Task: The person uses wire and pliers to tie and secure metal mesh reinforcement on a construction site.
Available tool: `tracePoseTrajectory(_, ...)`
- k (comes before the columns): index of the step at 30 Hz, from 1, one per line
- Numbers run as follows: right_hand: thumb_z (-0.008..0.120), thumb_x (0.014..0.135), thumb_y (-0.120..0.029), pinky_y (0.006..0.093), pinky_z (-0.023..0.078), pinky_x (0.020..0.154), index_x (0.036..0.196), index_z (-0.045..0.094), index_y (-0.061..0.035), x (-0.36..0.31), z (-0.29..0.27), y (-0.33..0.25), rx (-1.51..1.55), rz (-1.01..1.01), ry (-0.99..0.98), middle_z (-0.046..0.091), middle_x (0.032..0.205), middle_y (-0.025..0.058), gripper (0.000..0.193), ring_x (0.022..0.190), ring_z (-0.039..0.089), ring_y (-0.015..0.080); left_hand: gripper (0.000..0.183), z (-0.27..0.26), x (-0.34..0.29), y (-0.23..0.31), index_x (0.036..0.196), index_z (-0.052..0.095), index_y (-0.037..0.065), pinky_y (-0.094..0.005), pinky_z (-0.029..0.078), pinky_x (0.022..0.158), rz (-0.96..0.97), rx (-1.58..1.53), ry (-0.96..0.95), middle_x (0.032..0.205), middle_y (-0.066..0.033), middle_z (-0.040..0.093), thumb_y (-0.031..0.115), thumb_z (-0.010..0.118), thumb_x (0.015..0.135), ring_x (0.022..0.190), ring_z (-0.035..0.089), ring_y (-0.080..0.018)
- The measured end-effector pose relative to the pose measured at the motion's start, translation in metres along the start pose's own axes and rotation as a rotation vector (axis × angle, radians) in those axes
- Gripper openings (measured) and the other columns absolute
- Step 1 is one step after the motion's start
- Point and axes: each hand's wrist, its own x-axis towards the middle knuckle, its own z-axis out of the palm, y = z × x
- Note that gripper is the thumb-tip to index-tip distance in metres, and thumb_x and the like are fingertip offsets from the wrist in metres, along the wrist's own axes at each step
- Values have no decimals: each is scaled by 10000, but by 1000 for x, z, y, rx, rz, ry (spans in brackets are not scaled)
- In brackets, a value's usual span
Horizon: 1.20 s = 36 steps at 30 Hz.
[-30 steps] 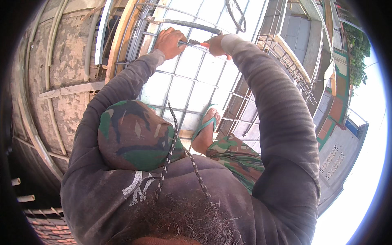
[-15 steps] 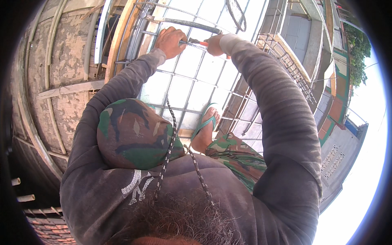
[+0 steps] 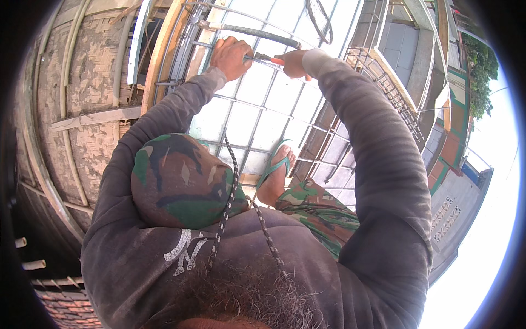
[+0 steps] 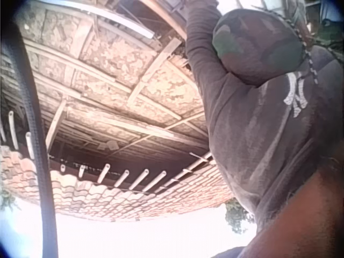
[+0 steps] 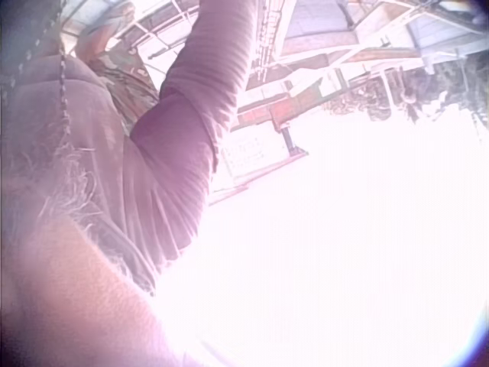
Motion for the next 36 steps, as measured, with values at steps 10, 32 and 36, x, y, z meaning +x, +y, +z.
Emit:
tracePoseTrajectory(10, 483, 866, -24, 442, 494, 1076, 1686, 216, -222, 15, 17, 1, -144, -56, 166, 582, 1485, 196, 884, 1320, 606, 340, 169, -2, -1, -1, 1025, 759, 177, -425, 305, 1055, 9, -92, 2, 1095, 43, 683, 241, 794, 872, 1168, 525, -187)
tracePoseTrajectory(32, 505, 965, -239, 458, 515, 1003, 1234, 724, 2, 22, 3, -15, -240, 78, 177, 732, 1236, 172, 422, 1191, 686, 332, 251, -2, 0, -1, 1094, 769, 144, -418, 289, 1072, -23, -87, -33, 1174, 2, 691, 265, 803, 877, 1229, 509, -198)
tracePoseTrajectory(36, 519, 964, -255, 440, 547, 920, 1152, 745, 10, 12, 4, -16, -223, 16, 169, 756, 1107, 180, 396, 993, 740, 326, 252, 1, -2, -2, 1110, 765, 148, -420, 284, 1084, -19, -78, -11, 1192, -1, 693, 262, 789, 887, 1242, 510, -198)
